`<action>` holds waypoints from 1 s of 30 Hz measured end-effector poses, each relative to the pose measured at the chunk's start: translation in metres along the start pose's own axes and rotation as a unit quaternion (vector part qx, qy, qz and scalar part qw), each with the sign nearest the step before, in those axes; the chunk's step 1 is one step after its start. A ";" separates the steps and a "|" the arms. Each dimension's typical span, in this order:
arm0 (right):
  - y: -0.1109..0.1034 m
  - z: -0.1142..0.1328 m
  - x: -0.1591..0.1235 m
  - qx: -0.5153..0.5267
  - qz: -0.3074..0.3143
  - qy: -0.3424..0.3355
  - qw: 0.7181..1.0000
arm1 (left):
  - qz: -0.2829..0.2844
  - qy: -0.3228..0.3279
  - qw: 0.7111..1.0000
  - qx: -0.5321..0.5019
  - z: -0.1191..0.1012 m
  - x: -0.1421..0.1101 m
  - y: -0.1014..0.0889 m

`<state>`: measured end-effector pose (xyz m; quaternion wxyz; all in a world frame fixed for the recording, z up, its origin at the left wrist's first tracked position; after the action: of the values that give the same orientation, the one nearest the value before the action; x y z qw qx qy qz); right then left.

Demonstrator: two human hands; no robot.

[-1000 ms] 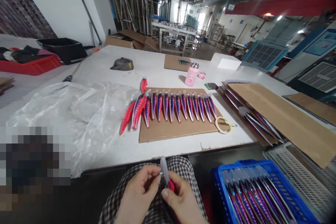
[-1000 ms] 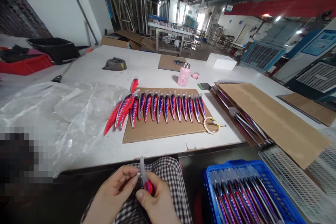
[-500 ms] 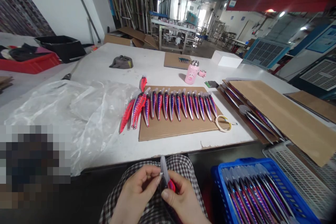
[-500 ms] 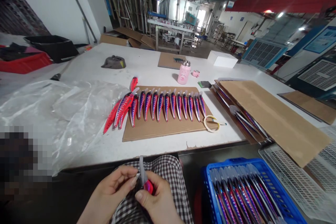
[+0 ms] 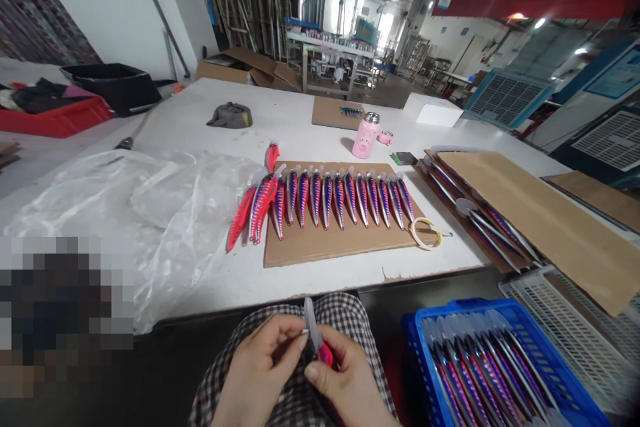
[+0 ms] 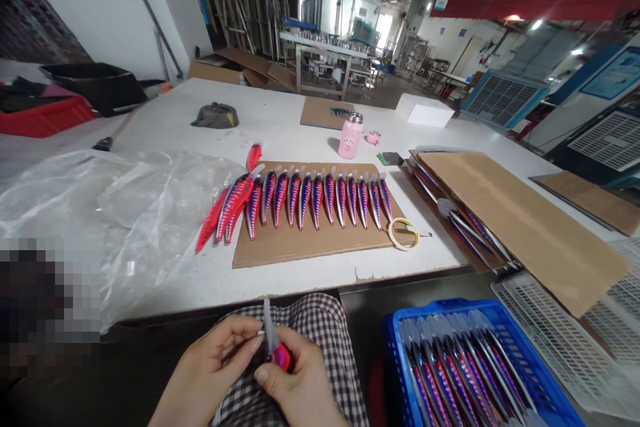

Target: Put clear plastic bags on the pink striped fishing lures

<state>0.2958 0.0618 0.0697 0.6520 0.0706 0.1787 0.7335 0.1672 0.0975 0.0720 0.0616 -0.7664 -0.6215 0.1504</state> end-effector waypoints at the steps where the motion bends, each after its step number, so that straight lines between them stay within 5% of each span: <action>1: 0.001 0.000 0.000 0.003 0.001 0.004 1.000 | 0.003 -0.005 1.000 0.001 0.000 -0.001 0.000; 21: 0.005 -0.004 -0.003 -0.031 0.045 0.034 0.998 | 0.067 -0.045 0.995 -0.063 0.013 0.004 -0.002; 30: 0.008 0.004 -0.002 0.003 0.033 0.010 0.999 | 0.015 0.075 0.996 0.044 -0.014 -0.002 -0.003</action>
<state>0.2903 0.0602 0.0767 0.6253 0.0709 0.1853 0.7547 0.1679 0.0978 0.0863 0.1396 -0.7810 -0.5966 0.1207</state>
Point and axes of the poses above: each hand's wrist, its own x-axis towards the middle knuckle, its own y-axis out of the palm, z = x × y, the point moved 8 cm from there along x, towards the middle knuckle, and after that the axes turned 1 degree about x, right-handed, at the moved point
